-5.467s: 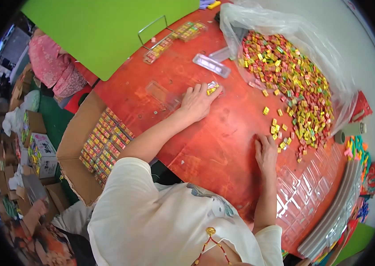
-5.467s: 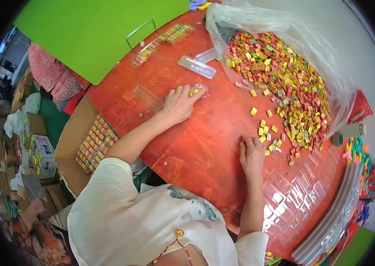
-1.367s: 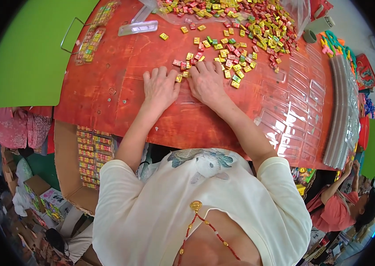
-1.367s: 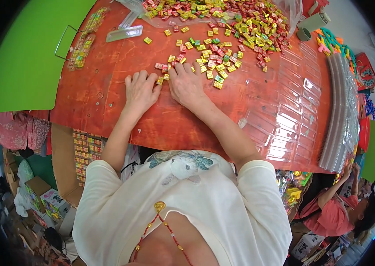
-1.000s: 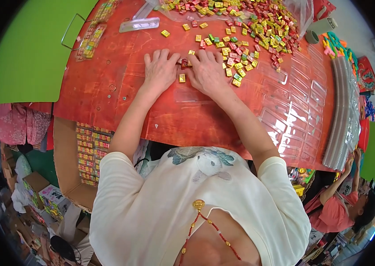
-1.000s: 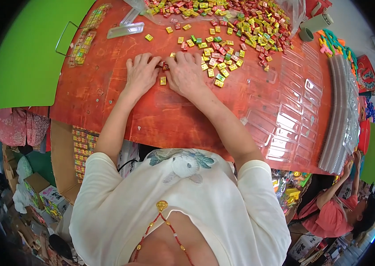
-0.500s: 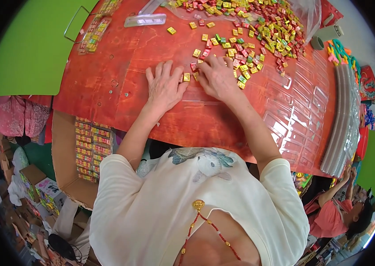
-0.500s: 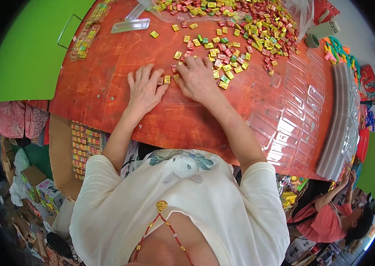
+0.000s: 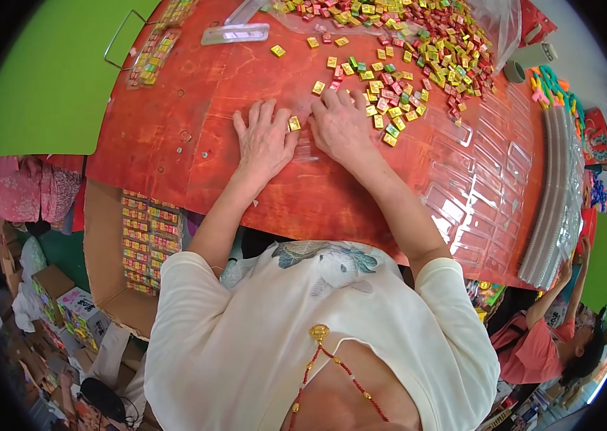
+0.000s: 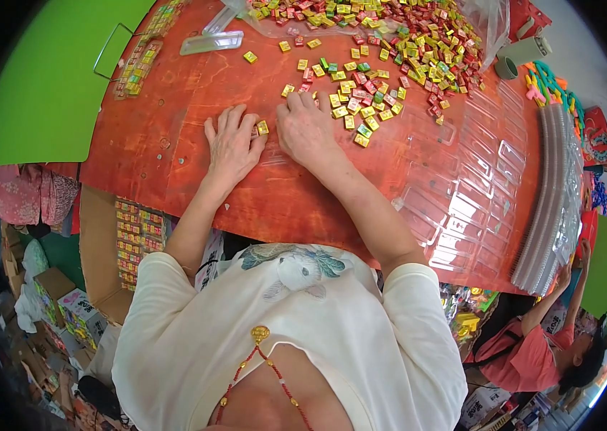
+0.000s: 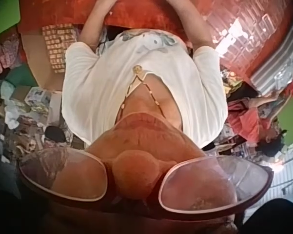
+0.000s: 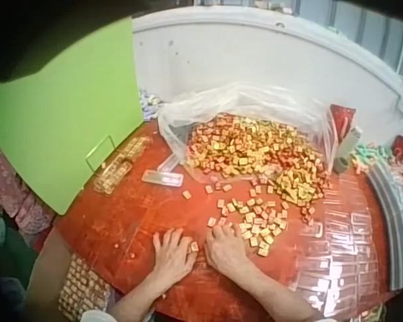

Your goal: Placing small colorful square toy parts into a transparent plastic mold or tray.

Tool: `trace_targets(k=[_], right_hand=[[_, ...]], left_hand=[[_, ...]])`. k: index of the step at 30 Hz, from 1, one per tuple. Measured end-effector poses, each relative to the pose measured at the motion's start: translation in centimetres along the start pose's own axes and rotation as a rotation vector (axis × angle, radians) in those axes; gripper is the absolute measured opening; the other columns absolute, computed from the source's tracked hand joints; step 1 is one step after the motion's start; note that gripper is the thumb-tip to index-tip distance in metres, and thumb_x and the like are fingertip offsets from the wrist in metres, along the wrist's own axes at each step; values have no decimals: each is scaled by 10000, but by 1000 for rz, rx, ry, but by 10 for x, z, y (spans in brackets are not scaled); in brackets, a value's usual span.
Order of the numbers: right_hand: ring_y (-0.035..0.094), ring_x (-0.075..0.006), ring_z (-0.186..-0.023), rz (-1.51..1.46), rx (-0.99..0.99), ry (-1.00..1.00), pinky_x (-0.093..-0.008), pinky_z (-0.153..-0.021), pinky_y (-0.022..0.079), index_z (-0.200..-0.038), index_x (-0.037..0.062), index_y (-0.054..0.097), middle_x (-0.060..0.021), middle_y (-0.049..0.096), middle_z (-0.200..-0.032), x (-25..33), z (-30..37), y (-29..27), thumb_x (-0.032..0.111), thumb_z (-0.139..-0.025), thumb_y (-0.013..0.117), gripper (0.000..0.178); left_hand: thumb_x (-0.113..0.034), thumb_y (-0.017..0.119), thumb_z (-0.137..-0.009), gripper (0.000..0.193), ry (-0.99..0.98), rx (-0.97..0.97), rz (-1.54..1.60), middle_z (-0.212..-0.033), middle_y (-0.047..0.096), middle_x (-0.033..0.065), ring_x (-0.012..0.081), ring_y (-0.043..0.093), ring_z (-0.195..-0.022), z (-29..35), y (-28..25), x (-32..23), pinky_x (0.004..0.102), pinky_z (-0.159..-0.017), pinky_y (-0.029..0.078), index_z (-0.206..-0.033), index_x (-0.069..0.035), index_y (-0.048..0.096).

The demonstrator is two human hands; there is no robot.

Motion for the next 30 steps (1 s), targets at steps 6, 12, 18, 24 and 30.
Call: trace_targets(k=[6, 12, 18, 24, 30], right_hand=[[610, -260, -878, -173, -8, 134, -448, -869, 406, -1005, 99, 683, -63, 611, -883, 0, 18, -3, 225, -835, 705, 214], [614, -255, -873, -187, 21, 179, -437, -803, 384, -1016, 117, 681, -64, 610, -897, -12, 32, -23, 223, -814, 718, 231], [604, -248, -865, -31, 53, 169, -427, -794, 395, -935, 113, 662, -66, 604, -885, -5, 27, -16, 243, -799, 729, 199], [596, -263, -864, -198, -27, 60, -432, -817, 422, -989, 101, 654, -74, 594, -873, -4, 21, -8, 194, -825, 712, 197], [607, -254, -891, -44, 37, 36, -428, -811, 418, -976, 137, 679, -77, 593, -904, -20, 2, 0, 188, -835, 652, 153]], left_hand=[[-341, 672, -859, 373, 9, 38, -18, -1348, 514, 189, 367, 432, -1306, -2, -3, -2, 676, -1045, 243, -1116, -79, 605], [-341, 685, -853, 434, 66, 104, -71, -1369, 511, 181, 382, 422, -1332, -18, -2, -20, 705, -1065, 221, -1192, -90, 583], [-259, 665, -851, 403, 122, 110, -67, -1329, 523, 160, 382, 439, -1307, -15, -1, -14, 722, -1059, 223, -1209, -91, 586], [-182, 654, -844, 406, 114, 45, 67, -1305, 526, 149, 353, 460, -1279, -11, -3, -4, 711, -1053, 238, -1236, -102, 589], [-200, 659, -869, 382, 189, -30, 47, -1268, 550, 119, 323, 489, -1252, -67, 13, 0, 680, -1048, 267, -1247, -167, 614]])
Point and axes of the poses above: each hand's wrist, its own z-axis away from the middle knuckle, its own y-axis out of the palm, x = y × z, the point moved 1 cm from there along -z, towards the middle knuckle
